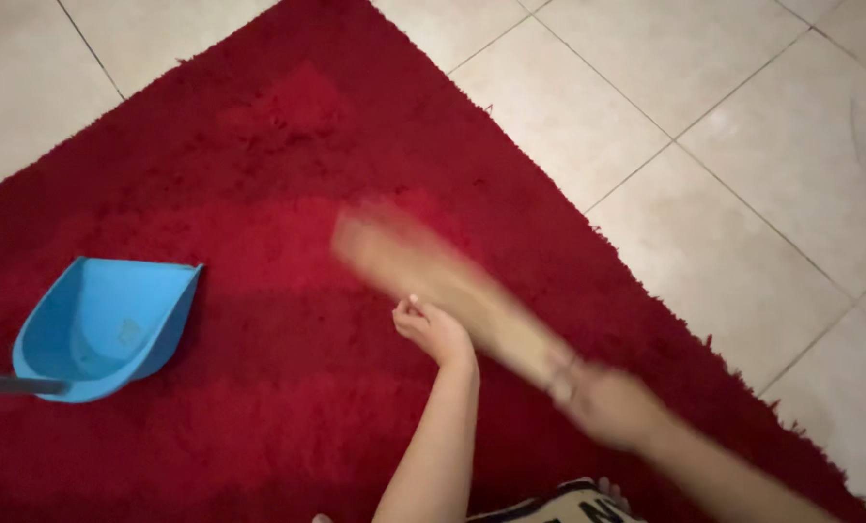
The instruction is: The person sweeps debris on a red rug into a blue dustpan using a small hand broom.
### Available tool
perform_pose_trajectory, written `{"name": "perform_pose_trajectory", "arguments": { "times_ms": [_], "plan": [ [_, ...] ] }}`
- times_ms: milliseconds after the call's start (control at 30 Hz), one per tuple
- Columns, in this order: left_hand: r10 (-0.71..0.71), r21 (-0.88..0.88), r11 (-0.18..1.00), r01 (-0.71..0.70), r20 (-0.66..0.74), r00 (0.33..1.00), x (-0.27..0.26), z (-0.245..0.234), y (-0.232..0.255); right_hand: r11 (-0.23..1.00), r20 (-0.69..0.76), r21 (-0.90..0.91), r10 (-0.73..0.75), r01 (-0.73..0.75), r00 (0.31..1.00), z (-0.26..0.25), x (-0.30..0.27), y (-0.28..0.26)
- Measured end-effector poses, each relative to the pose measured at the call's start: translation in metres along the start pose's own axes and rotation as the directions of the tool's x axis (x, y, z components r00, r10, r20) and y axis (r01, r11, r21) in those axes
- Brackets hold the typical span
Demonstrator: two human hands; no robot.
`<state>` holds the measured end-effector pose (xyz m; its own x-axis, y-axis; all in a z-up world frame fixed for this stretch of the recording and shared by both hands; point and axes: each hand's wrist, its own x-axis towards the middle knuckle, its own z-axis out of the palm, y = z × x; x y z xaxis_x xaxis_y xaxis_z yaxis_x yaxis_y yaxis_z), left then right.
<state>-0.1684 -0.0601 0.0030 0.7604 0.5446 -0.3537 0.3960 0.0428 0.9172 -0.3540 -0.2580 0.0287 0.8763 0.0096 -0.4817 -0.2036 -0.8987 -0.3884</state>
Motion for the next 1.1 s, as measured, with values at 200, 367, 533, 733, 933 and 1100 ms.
{"name": "perform_pose_trajectory", "arguments": {
  "times_ms": [200,367,533,733,933,1100],
  "plan": [
    [-0.049,0.074,0.996,0.042,0.096,0.994,-0.01,-0.011,0.026,0.708,-0.182,0.302,0.701,-0.639,0.69,-0.065,-0.03,0.064],
    [-0.061,0.007,0.998,0.061,0.173,0.983,-0.029,-0.006,0.028,0.943,0.011,0.102,0.316,-0.316,0.949,-0.012,-0.078,0.04],
    [0.007,0.078,0.997,-0.025,0.213,0.977,-0.033,0.0,0.036,0.766,-0.188,0.175,0.643,-0.619,0.743,0.011,-0.089,0.096],
    [-0.08,0.119,0.992,0.051,0.253,0.964,-0.039,-0.01,0.041,0.89,0.016,0.085,0.447,-0.447,0.894,0.032,-0.128,0.08],
    [-0.013,0.065,0.998,-0.003,0.248,0.969,-0.03,-0.01,0.026,0.572,-0.028,0.37,0.795,-0.732,0.606,0.007,-0.132,0.093],
    [0.11,0.166,0.974,-0.151,0.237,0.965,-0.028,-0.011,0.01,0.867,-0.147,0.195,0.489,-0.459,0.86,0.039,-0.143,0.08]
  ]
}}
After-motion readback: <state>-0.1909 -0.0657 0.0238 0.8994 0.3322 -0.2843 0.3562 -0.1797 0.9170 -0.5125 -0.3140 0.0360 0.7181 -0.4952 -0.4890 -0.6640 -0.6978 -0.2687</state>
